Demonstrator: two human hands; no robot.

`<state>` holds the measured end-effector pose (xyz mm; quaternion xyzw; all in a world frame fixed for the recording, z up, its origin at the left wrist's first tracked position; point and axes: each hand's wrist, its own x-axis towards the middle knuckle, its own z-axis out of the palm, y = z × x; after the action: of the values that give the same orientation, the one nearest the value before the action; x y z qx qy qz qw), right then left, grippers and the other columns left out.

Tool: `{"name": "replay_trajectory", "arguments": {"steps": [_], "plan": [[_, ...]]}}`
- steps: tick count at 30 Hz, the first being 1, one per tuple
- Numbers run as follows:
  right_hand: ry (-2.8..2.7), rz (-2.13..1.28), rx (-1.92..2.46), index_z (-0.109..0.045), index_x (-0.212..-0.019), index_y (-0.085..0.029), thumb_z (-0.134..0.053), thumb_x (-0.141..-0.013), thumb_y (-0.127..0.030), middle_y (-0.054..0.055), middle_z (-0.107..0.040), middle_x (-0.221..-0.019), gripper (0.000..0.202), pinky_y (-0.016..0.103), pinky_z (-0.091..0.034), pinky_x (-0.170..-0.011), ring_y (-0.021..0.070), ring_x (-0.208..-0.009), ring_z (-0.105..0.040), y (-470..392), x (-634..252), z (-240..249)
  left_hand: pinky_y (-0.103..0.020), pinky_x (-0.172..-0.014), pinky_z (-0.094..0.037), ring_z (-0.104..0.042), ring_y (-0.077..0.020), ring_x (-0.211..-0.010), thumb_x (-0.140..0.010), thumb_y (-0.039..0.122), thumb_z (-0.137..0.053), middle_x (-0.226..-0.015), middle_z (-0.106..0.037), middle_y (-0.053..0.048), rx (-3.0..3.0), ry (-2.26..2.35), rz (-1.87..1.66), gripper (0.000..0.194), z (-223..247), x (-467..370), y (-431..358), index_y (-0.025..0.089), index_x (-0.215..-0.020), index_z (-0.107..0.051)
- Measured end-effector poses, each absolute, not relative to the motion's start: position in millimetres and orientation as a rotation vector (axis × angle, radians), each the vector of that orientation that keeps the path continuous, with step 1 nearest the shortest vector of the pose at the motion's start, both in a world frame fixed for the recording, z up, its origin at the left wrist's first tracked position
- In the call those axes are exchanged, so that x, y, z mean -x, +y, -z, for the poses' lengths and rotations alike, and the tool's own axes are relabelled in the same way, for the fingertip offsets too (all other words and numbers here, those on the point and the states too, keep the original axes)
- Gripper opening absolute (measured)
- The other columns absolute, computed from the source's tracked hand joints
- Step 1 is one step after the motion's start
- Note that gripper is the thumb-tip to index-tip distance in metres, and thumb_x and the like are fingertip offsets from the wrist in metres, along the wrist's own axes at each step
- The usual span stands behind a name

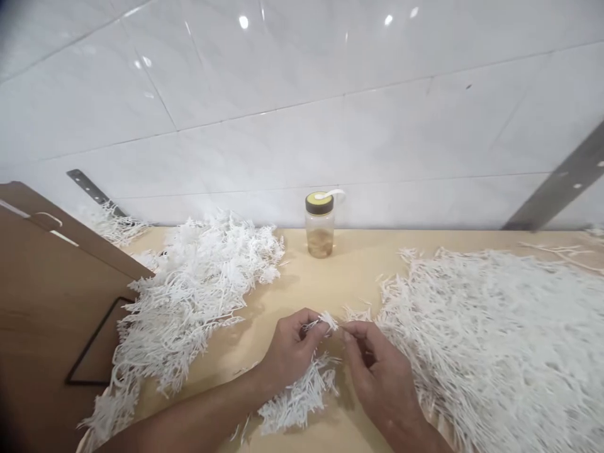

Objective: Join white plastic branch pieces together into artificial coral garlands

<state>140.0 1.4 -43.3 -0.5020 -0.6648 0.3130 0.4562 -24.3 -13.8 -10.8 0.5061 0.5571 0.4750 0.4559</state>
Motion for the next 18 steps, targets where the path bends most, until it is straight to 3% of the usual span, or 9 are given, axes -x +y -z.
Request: {"name": "replay_trajectory", "arguments": {"steps": [8, 18], "plan": [[-1.680, -0.702, 1.178, -0.064, -0.096, -0.019, -0.056, -0.091, -0.032, 0.002, -0.069, -0.072, 0.016, 0.023, -0.051, -0.052, 0.0142, -0.058, -0.063, 0.3, -137.8, 39.1, -0.022, -0.060, -0.042, -0.053, -0.0114, -0.061, -0.086, 0.039, -0.061, -0.068, -0.065, -0.002, -1.256, 1.340, -1.139, 0.026, 13.2, 25.0, -10.6, 0.014, -0.082, -0.066], [-1.579, -0.858, 1.107, -0.062, -0.100, -0.019, -0.057, -0.093, -0.034, 0.001, -0.064, -0.076, 0.017, 0.022, -0.048, -0.051, 0.0117, -0.059, -0.058, -2.2, -137.5, 28.7, -0.020, -0.053, -0.037, -0.045, -0.0090, -0.054, -0.087, 0.039, -0.060, -0.060, -0.054, 0.003, -1.341, 1.366, -1.119, 0.025, 12.3, 23.7, -9.5, 0.015, -0.081, -0.065]]}}
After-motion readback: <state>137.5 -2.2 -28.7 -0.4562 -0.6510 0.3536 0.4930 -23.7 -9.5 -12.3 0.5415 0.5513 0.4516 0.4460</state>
